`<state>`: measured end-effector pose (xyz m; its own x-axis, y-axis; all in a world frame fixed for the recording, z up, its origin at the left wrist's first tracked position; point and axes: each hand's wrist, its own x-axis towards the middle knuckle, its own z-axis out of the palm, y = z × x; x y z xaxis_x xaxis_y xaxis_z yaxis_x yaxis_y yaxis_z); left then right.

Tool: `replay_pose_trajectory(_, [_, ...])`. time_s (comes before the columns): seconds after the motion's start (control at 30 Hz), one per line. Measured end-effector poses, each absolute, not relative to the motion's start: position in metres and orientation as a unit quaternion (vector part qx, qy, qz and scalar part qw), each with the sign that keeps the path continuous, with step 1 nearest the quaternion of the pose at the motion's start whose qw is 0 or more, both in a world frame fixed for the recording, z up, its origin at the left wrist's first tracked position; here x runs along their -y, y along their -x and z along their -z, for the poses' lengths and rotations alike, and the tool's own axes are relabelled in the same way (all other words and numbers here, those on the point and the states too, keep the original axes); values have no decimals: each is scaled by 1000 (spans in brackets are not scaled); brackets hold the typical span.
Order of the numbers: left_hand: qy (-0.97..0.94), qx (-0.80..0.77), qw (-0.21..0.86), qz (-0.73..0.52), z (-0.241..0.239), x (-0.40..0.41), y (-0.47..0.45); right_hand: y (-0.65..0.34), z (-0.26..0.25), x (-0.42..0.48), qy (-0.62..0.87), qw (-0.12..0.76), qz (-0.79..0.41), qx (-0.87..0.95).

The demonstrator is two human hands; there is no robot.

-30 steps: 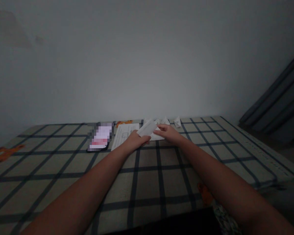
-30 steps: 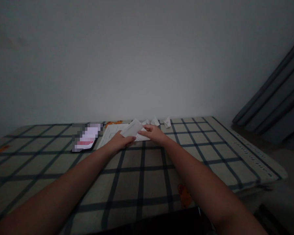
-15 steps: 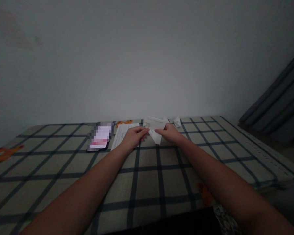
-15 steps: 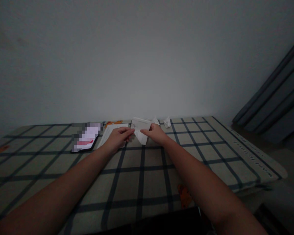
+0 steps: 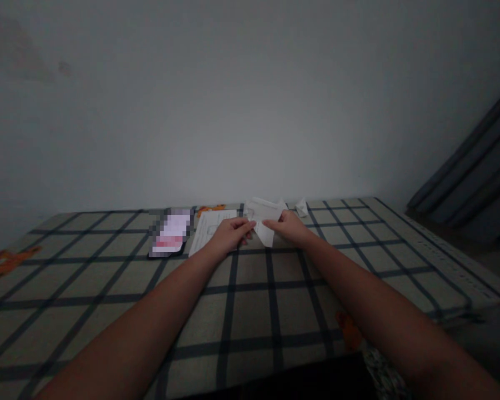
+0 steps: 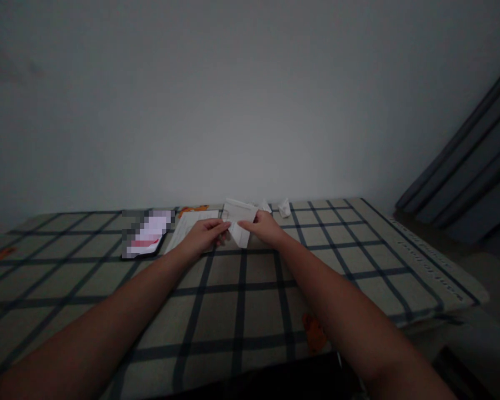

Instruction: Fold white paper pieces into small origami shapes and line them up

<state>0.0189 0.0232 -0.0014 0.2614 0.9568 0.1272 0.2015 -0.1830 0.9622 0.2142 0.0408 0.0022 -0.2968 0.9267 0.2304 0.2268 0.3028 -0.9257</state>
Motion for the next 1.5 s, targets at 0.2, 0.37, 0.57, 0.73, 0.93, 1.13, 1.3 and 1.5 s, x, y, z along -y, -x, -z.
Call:
replay_pose_trajectory(0.2, [-682,-439,422,-405,0,-20,-18,-212,-6,-36,413,422,-424,687])
replay_pose_trajectory(0.37, [-691,-448,430,-370,-1,-18,-20,-211,-7,-37,402,436,-427,683])
replay_pose_trajectory(0.57, [-721,-420,433,-341,-2,-16,-20,-212,-4,-39,393,446,-422,684])
replay_pose_trajectory(0.73, [-692,-447,428,-372,4,-19,-19,-213,-1,-37,421,418,-413,691])
replay_pose_trajectory(0.93, [-652,-421,439,-453,7,-25,-20,-212,-1,-37,421,407,-432,686])
replay_pose_trajectory(1.13, [-663,-451,388,-455,9,-28,-15,-212,-2,-41,379,461,-462,656])
replay_pose_trajectory(1.3, [-680,-465,382,-419,11,-27,-15,-212,1,-45,338,507,-459,647])
replay_pose_trajectory(1.5, [-647,-475,375,-464,12,-32,-15,-210,4,-47,356,499,-445,653])
